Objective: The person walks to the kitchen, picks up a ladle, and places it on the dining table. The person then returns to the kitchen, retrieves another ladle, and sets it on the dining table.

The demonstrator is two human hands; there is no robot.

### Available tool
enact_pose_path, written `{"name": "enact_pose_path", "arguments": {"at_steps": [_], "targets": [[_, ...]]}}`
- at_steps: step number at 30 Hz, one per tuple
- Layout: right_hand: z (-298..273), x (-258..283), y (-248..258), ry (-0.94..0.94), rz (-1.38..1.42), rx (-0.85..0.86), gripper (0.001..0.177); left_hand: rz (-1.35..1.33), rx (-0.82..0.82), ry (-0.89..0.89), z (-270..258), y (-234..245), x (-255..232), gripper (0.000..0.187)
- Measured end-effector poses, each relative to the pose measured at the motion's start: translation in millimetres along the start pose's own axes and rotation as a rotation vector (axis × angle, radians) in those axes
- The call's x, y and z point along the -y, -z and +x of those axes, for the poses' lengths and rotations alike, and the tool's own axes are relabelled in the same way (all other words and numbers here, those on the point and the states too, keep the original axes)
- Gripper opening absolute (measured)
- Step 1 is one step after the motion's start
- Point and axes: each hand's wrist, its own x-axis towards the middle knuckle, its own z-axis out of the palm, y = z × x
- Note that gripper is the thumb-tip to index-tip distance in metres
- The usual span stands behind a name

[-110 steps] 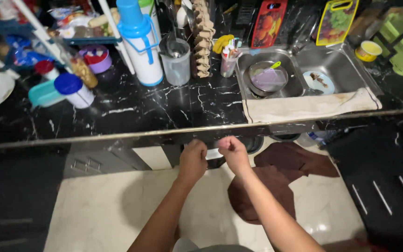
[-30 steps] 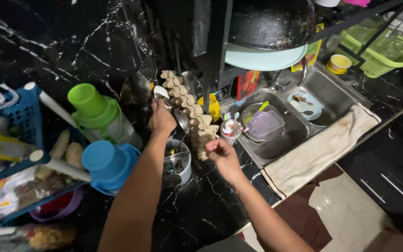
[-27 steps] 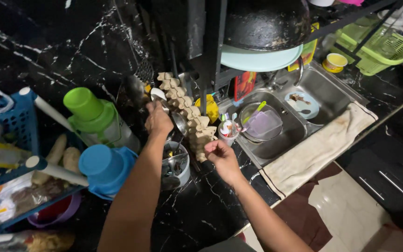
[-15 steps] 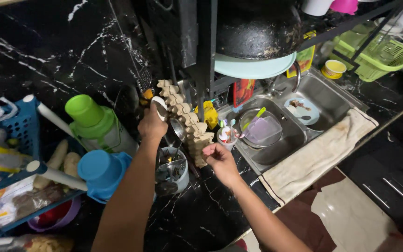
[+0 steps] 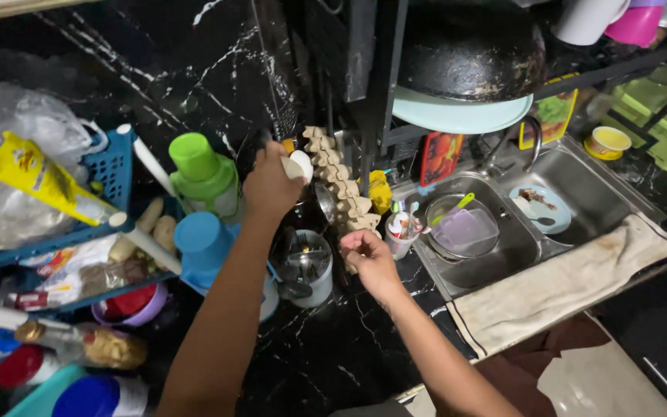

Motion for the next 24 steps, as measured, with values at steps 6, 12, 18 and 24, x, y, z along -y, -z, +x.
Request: {"name": "enact_pose_path", "arguments": {"at_steps": [6, 12, 18, 24], "targets": [[-10, 5, -5, 0.015, -0.045, 0.022, 0.023, -0.138, -0.123, -0.125, -36, 42, -17, 0.056], [-14, 7, -29, -0.083, -0.006, 0.024, 0.022, -0.124, -0.121, -0.044, -92, 90, -19, 0.053], [-28, 33, -63, -0.101, 0.19, 0.085, 0.029, -0.564, -0.049, -0.153, -141, 128, 6, 0.051], [-56, 80, -77, -0.11, 0.383, 0.028, 0.043, -0.603, 0.136, -0.361, -159, 138, 32, 0.053]]}}
